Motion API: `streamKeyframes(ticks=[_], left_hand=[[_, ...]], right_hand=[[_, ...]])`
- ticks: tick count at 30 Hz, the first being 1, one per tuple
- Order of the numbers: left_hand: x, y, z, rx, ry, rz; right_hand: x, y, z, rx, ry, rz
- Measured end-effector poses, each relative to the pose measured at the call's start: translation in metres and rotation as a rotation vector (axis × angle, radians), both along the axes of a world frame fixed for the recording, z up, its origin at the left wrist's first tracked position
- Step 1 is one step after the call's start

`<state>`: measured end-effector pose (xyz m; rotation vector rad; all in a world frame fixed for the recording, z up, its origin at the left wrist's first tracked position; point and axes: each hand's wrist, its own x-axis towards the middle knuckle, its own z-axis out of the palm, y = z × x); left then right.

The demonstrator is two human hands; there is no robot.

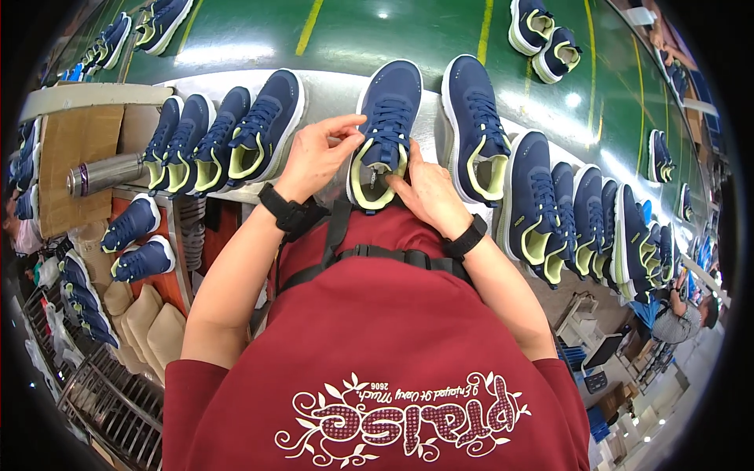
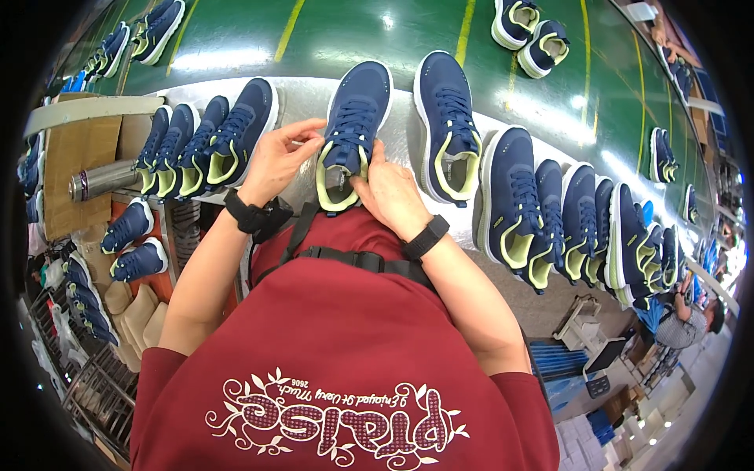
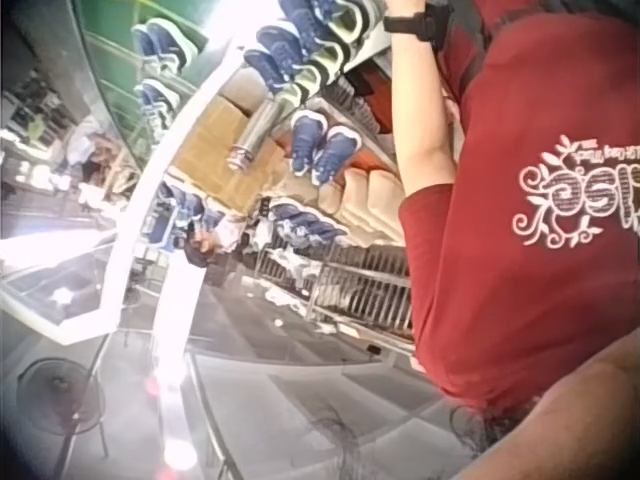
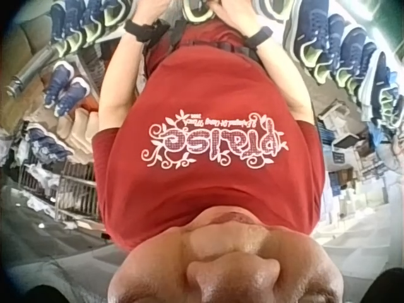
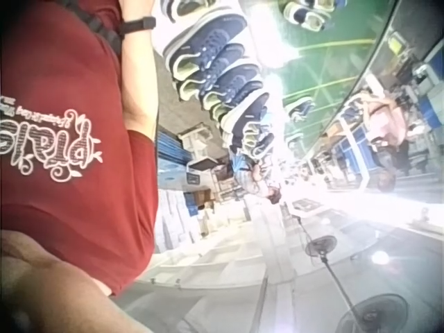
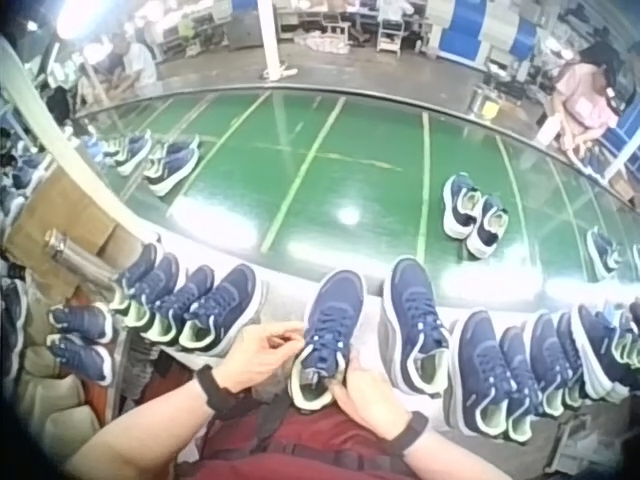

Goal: The person is stitching or assembling blue and yellow athletic shoes on a factory production line.

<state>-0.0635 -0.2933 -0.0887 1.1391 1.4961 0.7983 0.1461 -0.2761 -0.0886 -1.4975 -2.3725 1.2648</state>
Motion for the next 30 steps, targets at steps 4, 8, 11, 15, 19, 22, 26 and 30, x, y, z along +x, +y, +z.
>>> streamKeyframes(ticks=[4,8,11,15,19,22,26,30], left_hand=[[0.000,0.006,0.005,0.043,0.083,0.006],[0.001,0.026,0.026,0.183,0.334,-0.175],[0.002,0.044,0.029,0.272,0.582,-0.435],[0.016,0.049,0.029,0.298,0.635,-0.498],[0.021,0.047,0.024,0.589,0.856,-0.440],[0.024,0.046,0.026,0.396,0.853,-0.499],[0.014,0.044,0.033,0.408,0.643,-0.404],[0.019,0.009,0.020,0.534,0.603,-0.356]], right_hand=[[-0.002,-0.001,-0.001,0.012,0.003,0.000],[-0.008,0.001,-0.001,0.051,-0.015,0.008],[-0.015,0.000,-0.004,0.066,-0.100,-0.014],[-0.008,-0.005,-0.003,0.037,-0.109,-0.090],[-0.001,-0.001,-0.006,0.062,-0.108,-0.075],[0.004,-0.004,-0.017,0.096,-0.083,-0.074],[0.007,0.000,-0.010,0.054,-0.054,-0.092],[0.005,-0.001,-0.005,0.039,-0.096,-0.101]])
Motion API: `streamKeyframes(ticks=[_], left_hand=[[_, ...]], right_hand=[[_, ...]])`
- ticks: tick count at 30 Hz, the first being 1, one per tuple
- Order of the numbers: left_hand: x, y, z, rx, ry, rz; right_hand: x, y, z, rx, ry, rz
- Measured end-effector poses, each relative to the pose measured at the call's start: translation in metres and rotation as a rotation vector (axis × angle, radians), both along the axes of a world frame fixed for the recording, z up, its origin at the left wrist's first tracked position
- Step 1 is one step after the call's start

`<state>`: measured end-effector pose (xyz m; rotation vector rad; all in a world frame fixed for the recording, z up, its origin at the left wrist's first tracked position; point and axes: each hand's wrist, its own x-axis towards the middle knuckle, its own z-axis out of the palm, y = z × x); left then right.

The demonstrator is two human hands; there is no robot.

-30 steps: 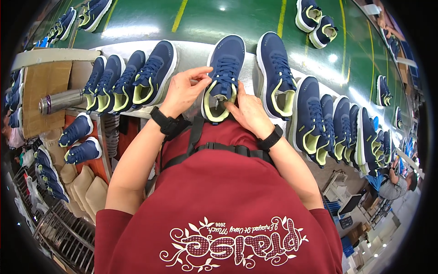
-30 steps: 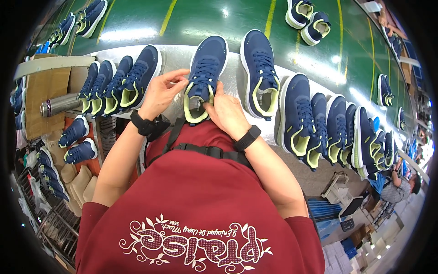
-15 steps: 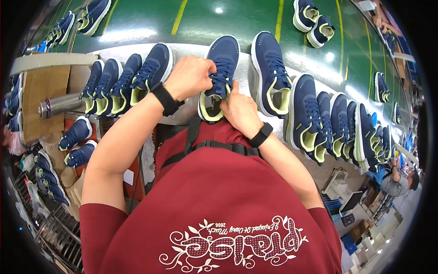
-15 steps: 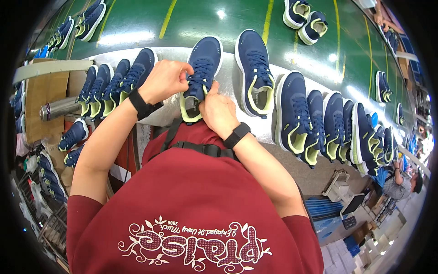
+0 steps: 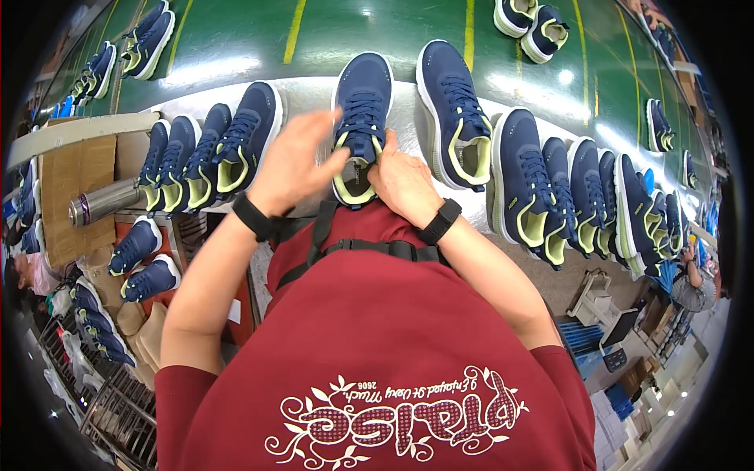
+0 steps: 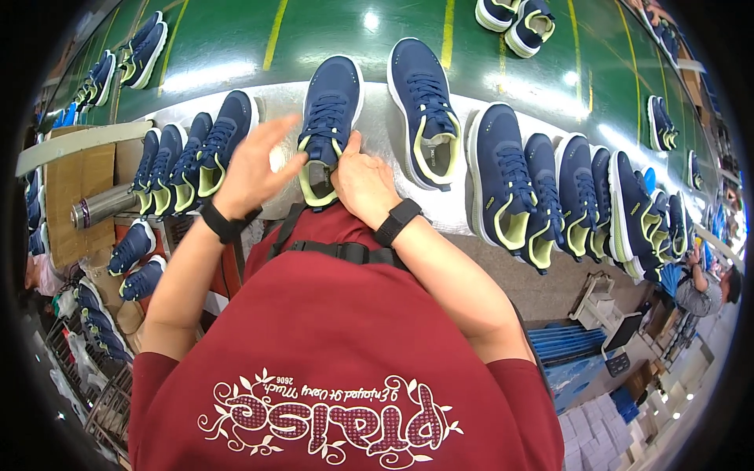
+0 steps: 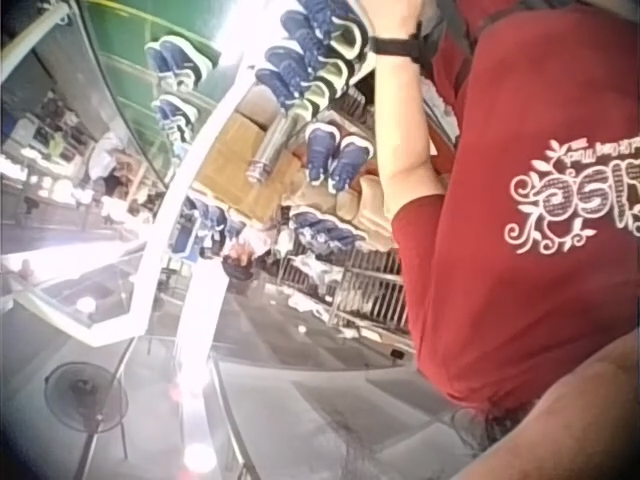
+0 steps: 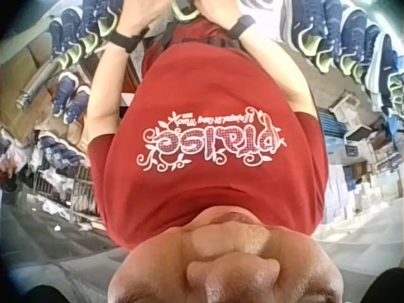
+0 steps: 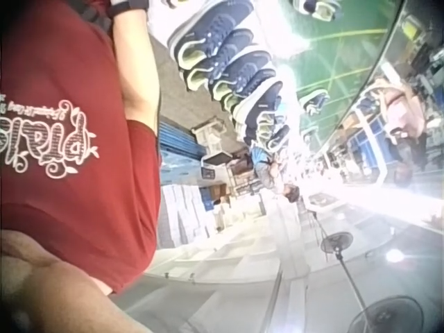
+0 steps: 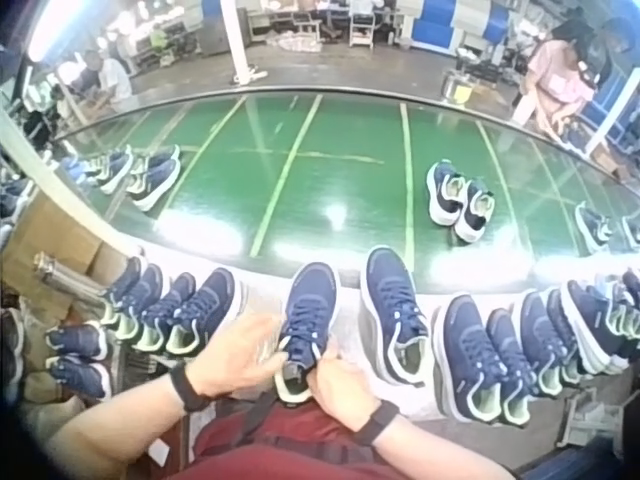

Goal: The person is stitching or assembling blue and yellow athletic shoes on a factory production line.

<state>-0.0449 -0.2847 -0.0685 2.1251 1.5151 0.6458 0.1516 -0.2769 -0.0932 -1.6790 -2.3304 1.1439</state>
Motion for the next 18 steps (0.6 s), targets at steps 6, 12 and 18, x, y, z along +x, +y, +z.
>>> streamKeyframes(ticks=[6,12,18], left_hand=[[0.010,-0.032,-0.023,-0.199,-0.152,0.156],[0.004,-0.032,-0.022,-0.326,-0.177,0.221],[0.017,-0.034,-0.033,-0.189,-0.068,0.246]], right_hand=[[-0.002,0.002,0.002,-0.057,0.040,0.023],[0.020,0.020,0.016,-0.027,0.364,-0.195],[0.000,0.032,0.012,0.096,0.444,-0.290]])
